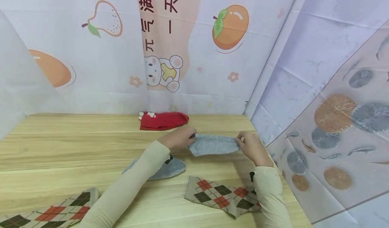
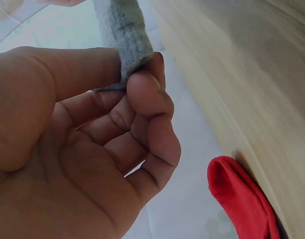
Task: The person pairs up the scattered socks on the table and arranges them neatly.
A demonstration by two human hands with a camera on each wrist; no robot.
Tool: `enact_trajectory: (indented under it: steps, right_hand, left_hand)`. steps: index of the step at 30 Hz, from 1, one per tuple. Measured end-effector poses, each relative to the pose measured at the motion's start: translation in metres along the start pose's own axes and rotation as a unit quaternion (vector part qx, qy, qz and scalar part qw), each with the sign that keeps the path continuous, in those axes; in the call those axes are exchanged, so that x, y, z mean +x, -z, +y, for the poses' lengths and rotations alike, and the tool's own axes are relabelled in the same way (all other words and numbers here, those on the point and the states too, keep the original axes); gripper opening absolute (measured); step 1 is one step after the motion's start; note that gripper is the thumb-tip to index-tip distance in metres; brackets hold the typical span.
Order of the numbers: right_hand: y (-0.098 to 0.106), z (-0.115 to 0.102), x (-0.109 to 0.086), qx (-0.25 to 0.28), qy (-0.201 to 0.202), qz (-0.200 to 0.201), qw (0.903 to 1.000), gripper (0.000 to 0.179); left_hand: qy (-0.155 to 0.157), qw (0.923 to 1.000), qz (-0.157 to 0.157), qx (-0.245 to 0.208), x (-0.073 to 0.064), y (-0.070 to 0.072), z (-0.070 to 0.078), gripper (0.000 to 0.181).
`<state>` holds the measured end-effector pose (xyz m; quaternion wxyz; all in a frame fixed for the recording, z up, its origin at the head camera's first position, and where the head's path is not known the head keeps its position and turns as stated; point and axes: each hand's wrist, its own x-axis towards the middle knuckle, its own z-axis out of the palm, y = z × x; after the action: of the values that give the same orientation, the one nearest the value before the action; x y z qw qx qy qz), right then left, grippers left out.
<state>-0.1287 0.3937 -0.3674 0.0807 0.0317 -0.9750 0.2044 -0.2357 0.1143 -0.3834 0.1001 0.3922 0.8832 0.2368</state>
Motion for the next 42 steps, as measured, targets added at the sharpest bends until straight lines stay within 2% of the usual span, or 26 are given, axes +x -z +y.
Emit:
enact_trajectory:
  steps: [5,8,12,16,20,25,30,35,42]
  right_hand:
    - [0.0,-0.004,0.002,0.004,0.001,-0.009,1.0,0.01]
    - [-0.004,-0.008,0.004,0.006,0.007,-0.018,0.9998,0.01]
    - [-0.01,-0.015,0.005,0.01,0.01,-0.032,0.9994,0.011]
    - [-0.014,-0.022,0.005,-0.003,0.01,-0.028,0.9996,0.012]
    - [-0.015,-0.029,0.006,-0.002,0.02,-0.027,0.9994,0.012]
    - [-0.015,-0.036,0.005,0.021,0.024,-0.042,0.9986,0.011]
    - [-0.015,-0.04,0.002,0.012,0.03,-0.045,0.9985,0.009]
    - [-0.017,-0.042,0.0,0.012,0.041,-0.028,0.9987,0.009]
    - [-0.02,-0.048,-0.001,0.02,0.041,-0.037,0.9982,0.009]
  left_hand:
    - [0.007,0.9998,0.001,-0.02,-0.004,0.004,-0.004,0.011]
    - [0.009,0.9995,-0.001,-0.032,-0.011,0.006,-0.008,0.014]
    - [0.01,0.9998,0.002,-0.017,-0.023,0.008,-0.012,0.017]
    - [0.02,0.9997,0.007,-0.011,-0.033,0.013,-0.015,0.008]
    - [0.039,0.9989,0.006,-0.024,-0.04,0.019,-0.019,0.006]
    - [0.044,0.9984,-0.006,-0.034,-0.05,0.02,-0.026,0.006]
    - [0.035,0.9987,-0.011,-0.035,-0.059,0.019,-0.033,0.004]
    - [0.021,0.9995,-0.008,-0.022,-0.064,0.022,-0.032,0.003]
    - [0.01,0.9997,0.003,-0.024,-0.073,0.022,-0.032,0.006]
